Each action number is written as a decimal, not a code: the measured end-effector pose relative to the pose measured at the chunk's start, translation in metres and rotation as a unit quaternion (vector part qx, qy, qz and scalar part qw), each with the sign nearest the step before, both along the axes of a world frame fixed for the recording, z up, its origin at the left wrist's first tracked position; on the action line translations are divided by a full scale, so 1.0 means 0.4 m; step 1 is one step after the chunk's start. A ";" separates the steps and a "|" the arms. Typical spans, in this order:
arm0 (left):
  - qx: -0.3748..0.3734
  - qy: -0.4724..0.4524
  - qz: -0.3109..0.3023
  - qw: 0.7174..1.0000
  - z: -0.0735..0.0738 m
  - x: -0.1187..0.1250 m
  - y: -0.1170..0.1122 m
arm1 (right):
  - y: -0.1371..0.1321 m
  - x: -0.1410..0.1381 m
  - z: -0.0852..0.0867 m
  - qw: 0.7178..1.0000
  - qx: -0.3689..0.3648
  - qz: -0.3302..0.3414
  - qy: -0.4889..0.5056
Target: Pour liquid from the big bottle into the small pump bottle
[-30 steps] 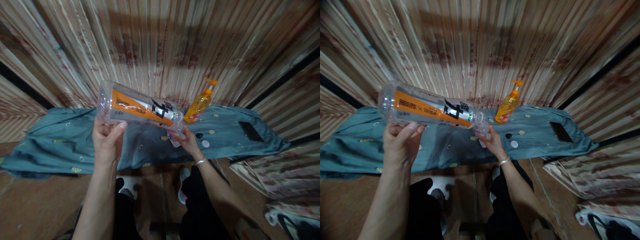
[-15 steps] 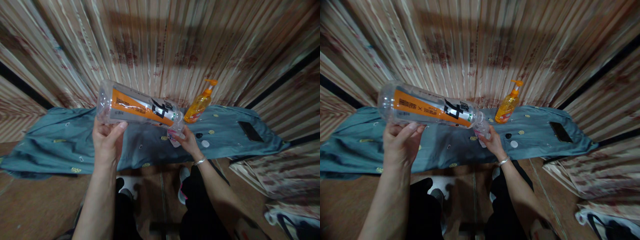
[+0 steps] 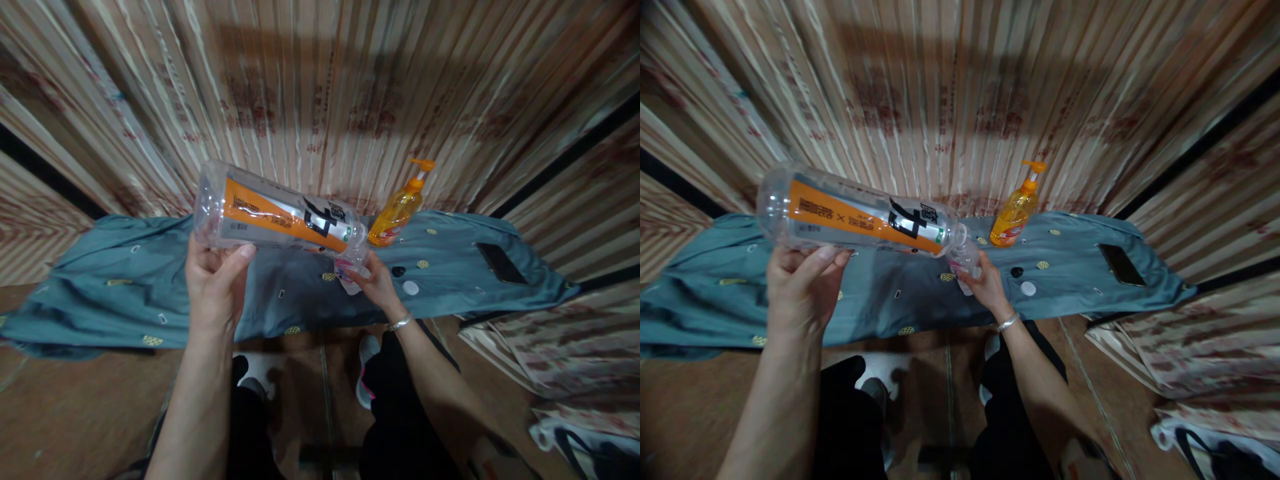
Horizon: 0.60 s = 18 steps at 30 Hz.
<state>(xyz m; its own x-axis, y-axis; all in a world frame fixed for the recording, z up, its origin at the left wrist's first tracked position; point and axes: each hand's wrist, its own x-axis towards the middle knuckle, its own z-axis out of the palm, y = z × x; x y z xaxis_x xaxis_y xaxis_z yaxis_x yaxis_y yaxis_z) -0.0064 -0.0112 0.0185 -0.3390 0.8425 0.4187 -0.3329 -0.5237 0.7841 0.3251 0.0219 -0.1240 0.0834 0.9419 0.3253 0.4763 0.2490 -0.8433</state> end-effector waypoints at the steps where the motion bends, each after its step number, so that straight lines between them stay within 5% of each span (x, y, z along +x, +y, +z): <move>1: -0.001 -0.001 0.002 1.000 -0.001 0.000 0.001 | -0.001 0.000 0.002 1.000 -0.002 0.000 -0.001; 18: -0.064 -0.024 -0.029 0.997 0.026 0.011 -0.039 | 0.005 0.006 -0.013 1.000 -0.002 0.008 -0.001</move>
